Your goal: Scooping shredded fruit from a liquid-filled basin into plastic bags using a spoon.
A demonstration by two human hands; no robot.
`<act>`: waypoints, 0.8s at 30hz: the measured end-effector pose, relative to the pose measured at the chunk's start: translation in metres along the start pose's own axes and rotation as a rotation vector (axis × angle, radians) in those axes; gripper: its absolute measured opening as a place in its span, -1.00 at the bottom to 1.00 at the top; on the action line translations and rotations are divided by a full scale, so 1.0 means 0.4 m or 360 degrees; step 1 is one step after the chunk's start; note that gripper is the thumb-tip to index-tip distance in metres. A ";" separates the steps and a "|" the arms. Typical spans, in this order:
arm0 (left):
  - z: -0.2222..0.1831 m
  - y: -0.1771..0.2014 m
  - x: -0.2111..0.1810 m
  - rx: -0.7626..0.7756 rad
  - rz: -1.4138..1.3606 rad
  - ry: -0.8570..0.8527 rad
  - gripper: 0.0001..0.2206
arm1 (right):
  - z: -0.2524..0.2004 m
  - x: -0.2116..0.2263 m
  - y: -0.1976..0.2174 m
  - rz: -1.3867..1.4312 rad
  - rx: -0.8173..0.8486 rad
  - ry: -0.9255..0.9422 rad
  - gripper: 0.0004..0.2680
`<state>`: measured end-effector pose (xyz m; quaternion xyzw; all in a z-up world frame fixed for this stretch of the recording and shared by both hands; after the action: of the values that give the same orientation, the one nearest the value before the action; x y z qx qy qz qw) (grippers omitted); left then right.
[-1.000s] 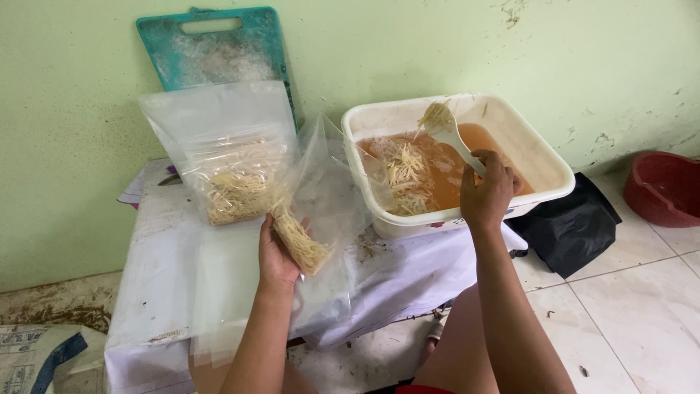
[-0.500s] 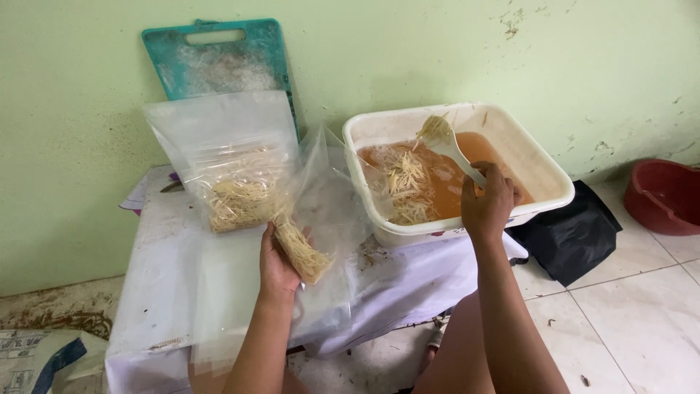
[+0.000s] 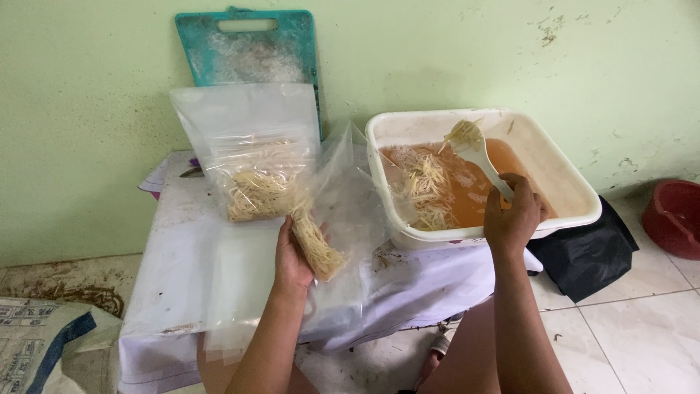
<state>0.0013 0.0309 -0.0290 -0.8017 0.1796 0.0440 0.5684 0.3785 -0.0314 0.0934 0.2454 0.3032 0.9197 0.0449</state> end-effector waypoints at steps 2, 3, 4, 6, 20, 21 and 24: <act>0.010 0.005 0.001 0.0010 -0.0015 0.0009 -0.25 | 0.002 0.003 0.001 -0.0013 0.0007 -0.0009 -0.76; 0.013 0.007 0.003 0.0025 -0.0028 0.0019 -0.24 | 0.001 0.004 0.003 -0.0026 0.0010 -0.0020 -0.76; 0.015 0.008 0.001 0.0024 -0.0028 0.0021 -0.24 | 0.005 0.014 0.014 -0.0028 0.0010 -0.0020 -0.76; 0.021 0.007 0.000 0.0052 -0.0028 0.0036 -0.28 | 0.014 0.029 0.032 0.0047 0.0198 -0.0122 -0.73; 0.023 0.019 0.001 0.0153 -0.0196 0.0019 -0.46 | 0.093 0.266 0.321 0.0737 0.0421 0.0085 -0.79; 0.028 0.028 0.001 0.0215 -0.0283 -0.0005 -0.57 | 0.091 0.302 0.350 0.0624 0.0417 0.0230 -0.80; -0.049 -0.043 -0.012 -0.0017 -0.0229 -0.0025 -0.48 | 0.089 0.367 0.397 0.0469 0.0490 0.0470 -0.82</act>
<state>-0.0001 0.0187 -0.0054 -0.8151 0.1170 0.0103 0.5672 0.2778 -0.1073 0.2727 0.1541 0.4040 0.8851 -0.1722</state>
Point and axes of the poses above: each hand's wrist, its own z-axis towards the middle knuckle, its own y-axis out of the back of the hand, x = y × z, the point moved 3 cm from there along z, towards the middle knuckle, and after that the axes turned 13 degrees about -z, right-handed, at the moved point
